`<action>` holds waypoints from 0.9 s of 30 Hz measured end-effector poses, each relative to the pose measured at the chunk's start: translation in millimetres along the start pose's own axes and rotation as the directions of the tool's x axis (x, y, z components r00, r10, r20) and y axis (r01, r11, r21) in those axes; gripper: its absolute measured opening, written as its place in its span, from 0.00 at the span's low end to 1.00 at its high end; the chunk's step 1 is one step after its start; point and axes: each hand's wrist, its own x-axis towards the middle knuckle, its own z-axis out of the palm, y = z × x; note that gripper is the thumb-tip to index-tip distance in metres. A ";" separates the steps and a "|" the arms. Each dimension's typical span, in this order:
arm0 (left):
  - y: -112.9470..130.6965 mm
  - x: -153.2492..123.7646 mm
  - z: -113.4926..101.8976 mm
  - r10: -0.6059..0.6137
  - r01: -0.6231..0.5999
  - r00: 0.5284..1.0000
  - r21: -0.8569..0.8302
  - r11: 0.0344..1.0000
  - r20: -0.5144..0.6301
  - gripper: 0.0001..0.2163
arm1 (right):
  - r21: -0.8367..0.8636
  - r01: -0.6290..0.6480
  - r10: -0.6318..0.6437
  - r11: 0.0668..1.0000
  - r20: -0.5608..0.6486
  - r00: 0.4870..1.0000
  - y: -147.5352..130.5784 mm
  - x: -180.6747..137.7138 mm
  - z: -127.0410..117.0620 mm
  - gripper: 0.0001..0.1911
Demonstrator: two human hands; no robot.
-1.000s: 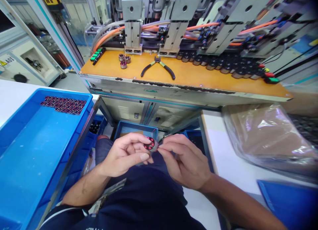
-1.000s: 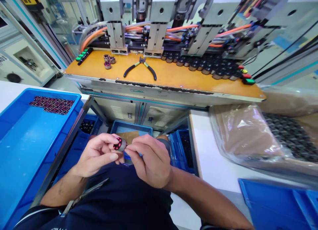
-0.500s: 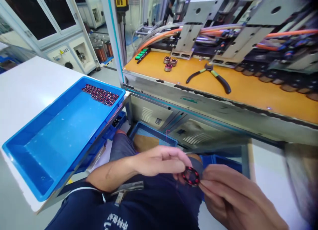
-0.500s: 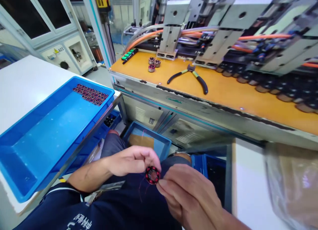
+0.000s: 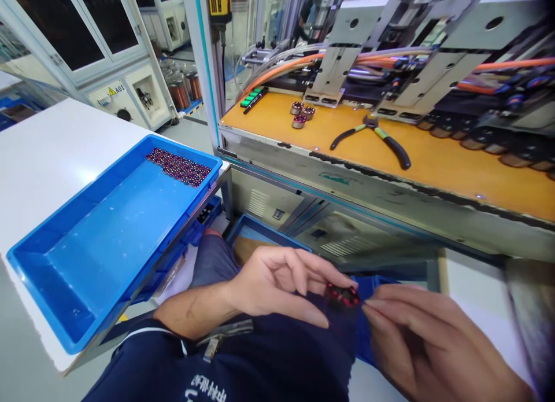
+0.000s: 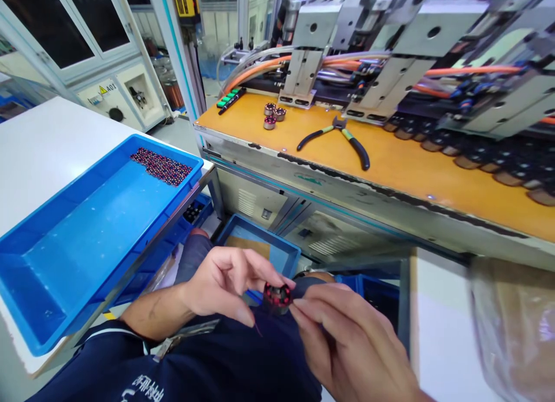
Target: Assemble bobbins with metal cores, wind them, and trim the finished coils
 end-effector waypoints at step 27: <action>-3.4 0.8 0.0 -0.419 0.419 0.908 -0.054 0.906 0.017 0.24 | 0.190 0.001 -0.012 0.982 0.056 0.998 -7.4 6.5 -13.0 0.12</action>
